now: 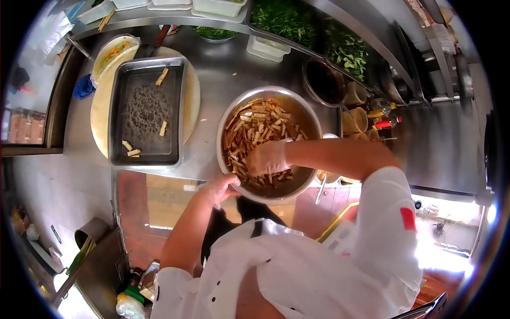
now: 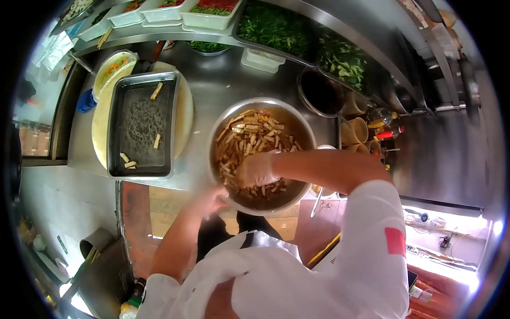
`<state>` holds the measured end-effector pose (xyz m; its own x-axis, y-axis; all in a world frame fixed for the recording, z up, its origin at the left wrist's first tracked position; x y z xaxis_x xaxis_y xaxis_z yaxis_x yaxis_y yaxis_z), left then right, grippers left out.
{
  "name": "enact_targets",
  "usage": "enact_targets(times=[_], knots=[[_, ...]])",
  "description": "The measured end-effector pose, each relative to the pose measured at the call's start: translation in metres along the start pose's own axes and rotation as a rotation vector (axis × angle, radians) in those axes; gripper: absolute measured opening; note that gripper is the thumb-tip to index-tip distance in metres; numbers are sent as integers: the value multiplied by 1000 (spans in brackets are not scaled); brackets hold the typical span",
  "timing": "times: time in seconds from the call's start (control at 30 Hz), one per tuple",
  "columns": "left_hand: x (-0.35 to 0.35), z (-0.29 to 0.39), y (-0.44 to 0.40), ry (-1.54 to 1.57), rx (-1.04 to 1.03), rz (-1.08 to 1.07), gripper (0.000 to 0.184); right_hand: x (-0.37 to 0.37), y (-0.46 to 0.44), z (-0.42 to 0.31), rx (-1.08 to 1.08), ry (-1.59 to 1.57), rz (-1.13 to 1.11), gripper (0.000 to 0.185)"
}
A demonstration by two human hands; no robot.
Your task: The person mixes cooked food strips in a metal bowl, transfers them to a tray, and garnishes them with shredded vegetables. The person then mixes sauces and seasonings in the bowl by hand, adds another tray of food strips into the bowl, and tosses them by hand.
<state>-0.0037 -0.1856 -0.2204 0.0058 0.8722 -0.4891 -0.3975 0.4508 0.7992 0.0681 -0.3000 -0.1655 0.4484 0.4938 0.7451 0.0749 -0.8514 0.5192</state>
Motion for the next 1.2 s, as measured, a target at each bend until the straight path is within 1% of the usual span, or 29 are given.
enact_targets(times=[0.03,0.07,0.1,0.13,0.17,0.2,0.23,0.27,0.3,0.33,0.37,0.4,0.47,0.5,0.53,0.57,0.6,0.63,0.7,0.77,0.83,0.87,0.93,0.97,1.0,1.03,1.07,1.13,1.2], knots=[[-4,6,14,-51,32,33,21,-5,-14,-18,255,118,59,14],[-3,3,13,-65,28,39,22,-9,-33,-20,326,184,-34,22],[-3,-1,11,-79,23,45,23,31,-34,-9,-109,-56,-511,31],[4,-17,-6,-26,-17,29,24,59,-45,4,-208,-75,-452,38],[12,-32,-22,27,-55,13,26,65,-58,26,-191,-75,-372,39],[22,-37,-35,-66,-134,-8,21,66,-66,54,-173,-77,-290,41],[29,-42,-32,-27,-105,36,23,57,-61,83,-107,77,-395,41],[34,-42,-28,14,-83,80,26,47,-54,131,-200,-32,-216,40],[39,-39,-23,56,-69,125,28,88,-3,130,-589,-354,-164,40],[42,-35,-21,99,-59,172,31,59,15,174,-629,-424,99,41],[42,-31,-19,122,-76,190,32,12,41,224,-669,-386,426,41],[42,-29,-16,144,-90,210,32,15,86,197,-1003,-759,465,45],[41,-21,-16,117,-87,260,33,-84,121,204,-1120,-1151,919,58],[40,-16,-17,103,-85,285,34,-122,131,191,-1313,-1227,1010,72],[37,-15,-18,82,-87,300,33,-116,140,148,-1442,-1224,969,78],[34,-13,-20,60,-90,314,33,-111,135,107,-1494,-1609,1035,79],[30,-15,-35,100,-175,269,32,-104,131,61,-1583,-1969,1117,79],[30,-24,-58,138,-258,225,32,-116,113,44,-1552,-2157,1176,76],[23,-31,-66,168,-341,179,30,-142,75,44,-1384,-2305,1276,69],[10,-29,-60,157,-322,185,26,-136,48,52,-1243,-2353,1350,63],[2,-29,-48,150,-268,197,23,-106,44,47,-1145,-2378,1343,58],[-8,-21,-17,155,-189,254,22,-88,49,43,-1118,-2366,1303,55],[21,-49,-19,197,-202,244,21,-50,69,28,-1083,-2249,1160,51],[33,-64,-16,290,-233,122,22,-35,81,21,-1075,-2115,1039,50],[27,-60,17,297,-217,172,23,-25,87,14,-1041,-1908,873,48],[17,-52,49,305,-200,220,23,-28,78,20,-899,-1436,722,45],[17,-49,55,294,-195,235,21,-47,53,22,-745,-970,565,41],[1,-33,46,209,-209,299,22,-8,46,-25,-535,-667,357,36],[-21,-4,33,27,-223,381,22,10,24,-20,-589,-624,250,36]])
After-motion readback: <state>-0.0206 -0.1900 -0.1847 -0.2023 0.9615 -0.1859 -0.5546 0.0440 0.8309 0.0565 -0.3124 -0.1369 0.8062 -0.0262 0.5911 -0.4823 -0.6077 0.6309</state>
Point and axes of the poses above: each hand's wrist, its own y-axis away from the middle knuckle, its own x-axis out of the back of the hand, z = x × y, the point moved 8 cm from there along -y, towards the middle knuckle
